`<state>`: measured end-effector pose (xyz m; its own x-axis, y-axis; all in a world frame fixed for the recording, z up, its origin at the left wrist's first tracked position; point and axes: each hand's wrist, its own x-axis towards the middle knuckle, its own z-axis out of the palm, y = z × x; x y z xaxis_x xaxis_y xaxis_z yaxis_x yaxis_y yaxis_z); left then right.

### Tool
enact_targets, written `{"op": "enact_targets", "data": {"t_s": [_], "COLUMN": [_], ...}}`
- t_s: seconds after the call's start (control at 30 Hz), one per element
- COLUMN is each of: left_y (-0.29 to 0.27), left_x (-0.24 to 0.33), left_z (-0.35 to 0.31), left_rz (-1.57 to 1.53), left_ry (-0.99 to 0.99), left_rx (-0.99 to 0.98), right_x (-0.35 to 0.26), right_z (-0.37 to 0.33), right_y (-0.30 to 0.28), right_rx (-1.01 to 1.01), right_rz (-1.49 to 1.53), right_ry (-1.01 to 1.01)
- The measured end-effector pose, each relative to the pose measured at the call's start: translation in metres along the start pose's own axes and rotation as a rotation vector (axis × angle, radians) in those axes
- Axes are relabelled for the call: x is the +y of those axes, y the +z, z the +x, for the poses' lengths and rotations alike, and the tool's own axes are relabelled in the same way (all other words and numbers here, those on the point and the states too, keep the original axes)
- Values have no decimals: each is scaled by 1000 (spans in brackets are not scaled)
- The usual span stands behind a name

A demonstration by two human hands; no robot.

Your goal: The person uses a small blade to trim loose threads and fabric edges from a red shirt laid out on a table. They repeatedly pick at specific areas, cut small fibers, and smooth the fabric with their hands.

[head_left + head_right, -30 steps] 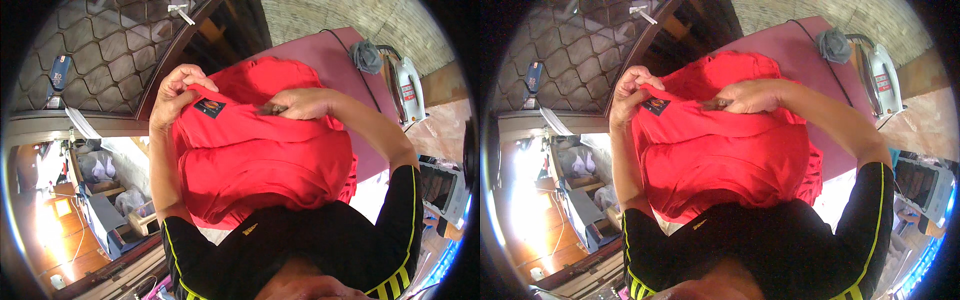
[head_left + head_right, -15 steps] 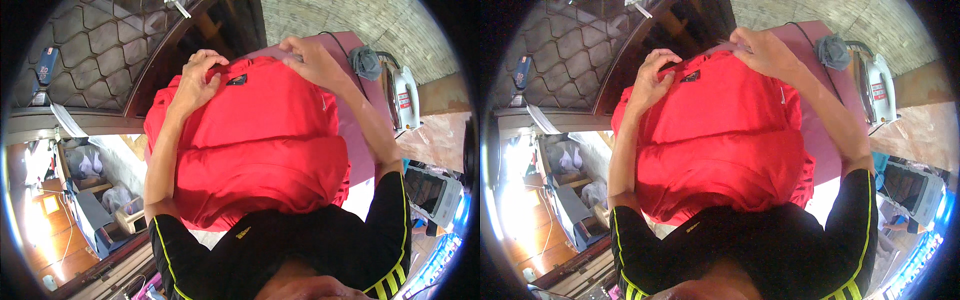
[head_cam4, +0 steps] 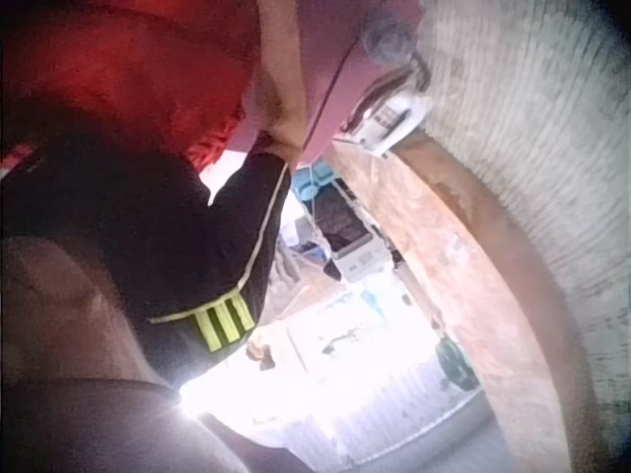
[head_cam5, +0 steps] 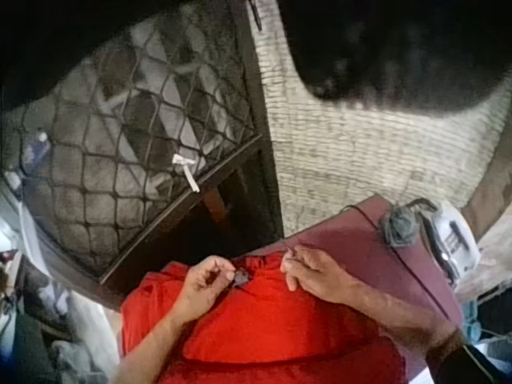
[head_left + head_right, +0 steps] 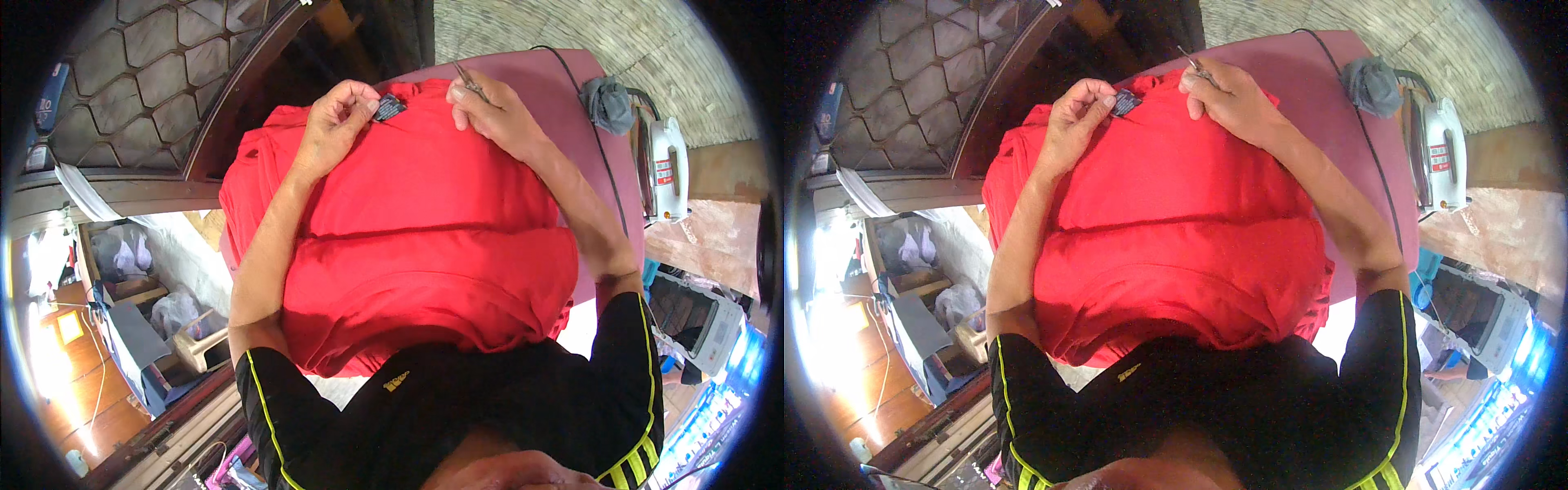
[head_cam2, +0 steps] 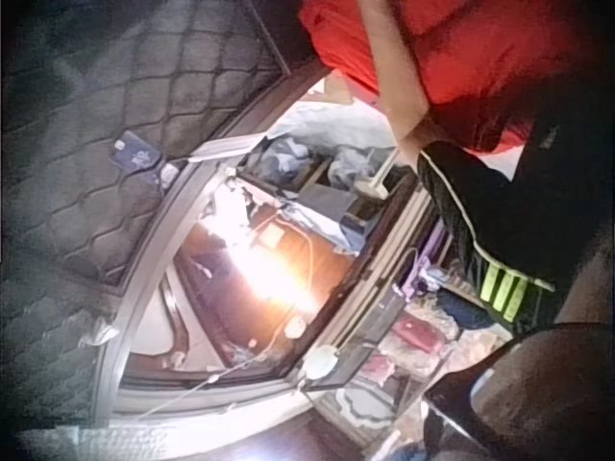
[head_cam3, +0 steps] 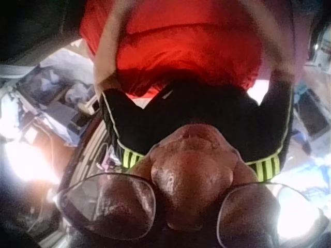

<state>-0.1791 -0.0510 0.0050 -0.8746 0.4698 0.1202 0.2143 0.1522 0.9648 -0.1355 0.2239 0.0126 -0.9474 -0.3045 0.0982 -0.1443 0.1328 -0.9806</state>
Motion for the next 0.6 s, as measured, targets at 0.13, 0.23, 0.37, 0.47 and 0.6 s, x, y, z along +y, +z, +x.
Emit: {"op": "enact_targets", "data": {"t_s": [0.13,0.23,0.37,0.47,0.6], "left_y": [2,10,-3,-3,22], "left_x": [3,20,37,34,45], "left_z": [4,-1,-10,-2,24], "left_rz": [-1,119,252,299,540], "left_ry": [10,219,254,171,272], "left_rx": [7,85,-71,-149,-174], "right_x": [0,-5,-10,3,20], "right_z": [-4,-13,-43,-57,-67], "right_y": [1,-5,-16,-24,-28], "right_rx": [58,160,341,444,559], "right_rz": [71,124,-39,-308,-427], "right_ry": [29,33,29,-3,9]}}
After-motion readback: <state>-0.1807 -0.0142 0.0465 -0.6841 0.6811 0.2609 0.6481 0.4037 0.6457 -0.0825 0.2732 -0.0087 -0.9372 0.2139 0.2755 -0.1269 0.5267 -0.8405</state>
